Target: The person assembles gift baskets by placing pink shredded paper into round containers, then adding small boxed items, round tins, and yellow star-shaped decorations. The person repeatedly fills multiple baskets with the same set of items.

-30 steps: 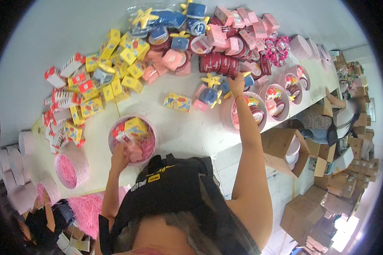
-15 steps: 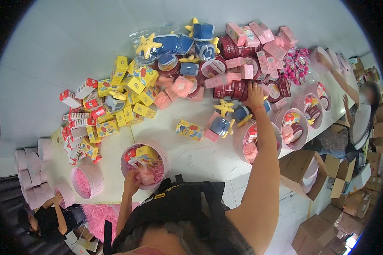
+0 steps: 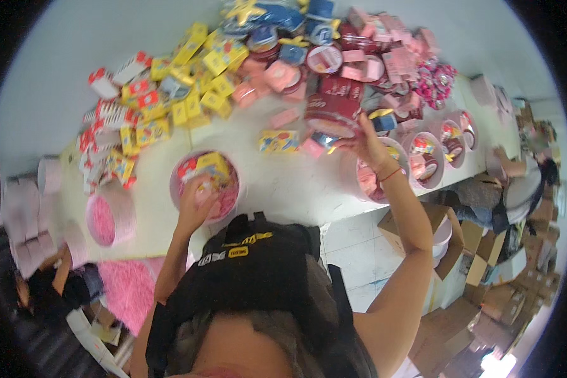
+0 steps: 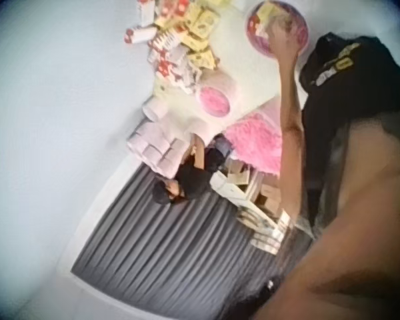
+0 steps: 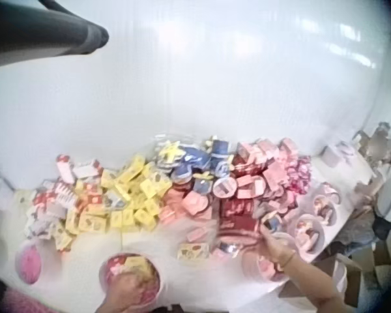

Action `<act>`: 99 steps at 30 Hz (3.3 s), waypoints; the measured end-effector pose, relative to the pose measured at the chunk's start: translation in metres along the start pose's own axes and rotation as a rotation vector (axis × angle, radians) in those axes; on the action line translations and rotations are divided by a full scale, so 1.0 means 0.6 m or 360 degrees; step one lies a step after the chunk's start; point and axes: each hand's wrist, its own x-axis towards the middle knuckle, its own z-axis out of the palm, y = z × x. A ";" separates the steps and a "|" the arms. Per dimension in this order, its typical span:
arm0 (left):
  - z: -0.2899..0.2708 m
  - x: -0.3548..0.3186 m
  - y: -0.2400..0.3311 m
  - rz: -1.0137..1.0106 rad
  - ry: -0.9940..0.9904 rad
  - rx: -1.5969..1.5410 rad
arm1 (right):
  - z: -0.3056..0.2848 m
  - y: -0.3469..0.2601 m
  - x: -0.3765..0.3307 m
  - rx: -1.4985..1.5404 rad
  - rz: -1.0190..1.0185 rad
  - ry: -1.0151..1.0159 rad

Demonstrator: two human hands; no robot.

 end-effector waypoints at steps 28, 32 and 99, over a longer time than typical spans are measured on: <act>-0.023 -0.081 -0.142 -0.0386 -0.0136 0.0401 | 0.343 0.217 0.148 -0.1455 -0.0666 -0.0938; 0.007 -0.065 -0.174 -0.0312 -0.0594 0.0782 | 0.376 0.248 0.170 -0.1999 -0.0475 -0.1118; 0.026 -0.070 -0.131 -0.0181 0.0186 0.0219 | 0.328 0.350 0.060 -0.2235 -0.1139 -0.0380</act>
